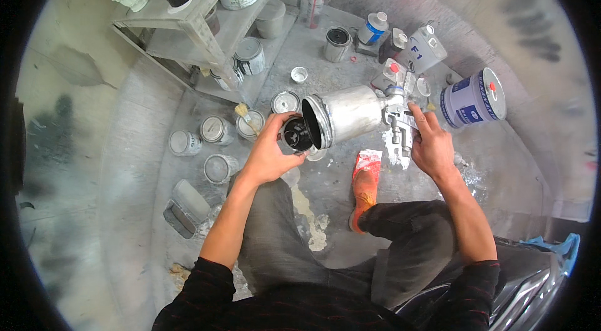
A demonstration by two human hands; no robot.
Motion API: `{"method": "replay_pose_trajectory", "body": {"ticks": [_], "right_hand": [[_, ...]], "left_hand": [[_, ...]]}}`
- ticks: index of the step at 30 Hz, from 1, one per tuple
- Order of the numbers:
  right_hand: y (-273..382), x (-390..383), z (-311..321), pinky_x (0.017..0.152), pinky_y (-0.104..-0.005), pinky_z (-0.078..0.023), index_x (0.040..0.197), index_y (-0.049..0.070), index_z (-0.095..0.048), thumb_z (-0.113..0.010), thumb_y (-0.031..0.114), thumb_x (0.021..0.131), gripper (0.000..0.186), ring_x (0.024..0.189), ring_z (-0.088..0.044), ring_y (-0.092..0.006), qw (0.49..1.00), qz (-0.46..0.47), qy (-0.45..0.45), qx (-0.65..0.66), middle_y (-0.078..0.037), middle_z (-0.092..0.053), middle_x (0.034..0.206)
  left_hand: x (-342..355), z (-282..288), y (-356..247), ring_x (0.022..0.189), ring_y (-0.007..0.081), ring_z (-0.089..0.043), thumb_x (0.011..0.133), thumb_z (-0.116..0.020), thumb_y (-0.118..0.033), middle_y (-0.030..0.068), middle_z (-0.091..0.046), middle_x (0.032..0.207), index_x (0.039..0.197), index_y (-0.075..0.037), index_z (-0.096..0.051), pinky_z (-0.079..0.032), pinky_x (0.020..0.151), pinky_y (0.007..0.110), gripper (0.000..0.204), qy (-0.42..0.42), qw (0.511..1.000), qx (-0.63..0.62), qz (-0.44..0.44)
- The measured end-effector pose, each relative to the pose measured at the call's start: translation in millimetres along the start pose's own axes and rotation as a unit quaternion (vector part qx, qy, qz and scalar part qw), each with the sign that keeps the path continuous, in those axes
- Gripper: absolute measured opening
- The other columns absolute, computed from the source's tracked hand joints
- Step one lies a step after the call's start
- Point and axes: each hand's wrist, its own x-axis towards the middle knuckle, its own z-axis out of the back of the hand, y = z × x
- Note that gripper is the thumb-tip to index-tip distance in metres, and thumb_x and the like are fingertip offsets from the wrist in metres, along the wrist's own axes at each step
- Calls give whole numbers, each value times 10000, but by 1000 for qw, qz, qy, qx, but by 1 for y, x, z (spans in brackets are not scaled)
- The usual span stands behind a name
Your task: The person uses a spray gun to apply black paint to a car door, moving the gun in steady horizontal passes across the surface. The person then refills the spray gun from a paint can and adds a liquid from a smaller container before resuming the task.
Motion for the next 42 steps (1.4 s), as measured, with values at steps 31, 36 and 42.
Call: {"method": "replay_pose_trajectory", "body": {"ticks": [31,36,42], "right_hand": [[35,33,170,750,-419,-584,1162,124,-583,-677,126,938,243,925,-647,-256,904,141,-9,-404,-37,-603,1002],[55,33,215,746,-402,-570,1150,133,-588,-666,108,920,244,903,-642,-246,875,152,-36,-458,-22,-612,1000],[75,31,235,734,-399,-563,1134,128,-591,-683,61,869,288,895,-642,-243,857,167,-64,-483,-21,-616,1016]], "left_hand": [[38,-90,1,1229,175,-593,740,-908,-50,120,-632,1299,1408,29,-524,-468,1085,338,774,79,967,-220,-105],[48,-97,-26,1258,183,-577,750,-892,-20,114,-594,1316,1421,25,-521,-467,1091,350,768,71,952,-250,-162],[46,-102,-38,1203,347,-617,679,-896,-178,163,-658,1231,1326,-30,-605,-489,1047,414,725,-4,942,-261,-211]]}}
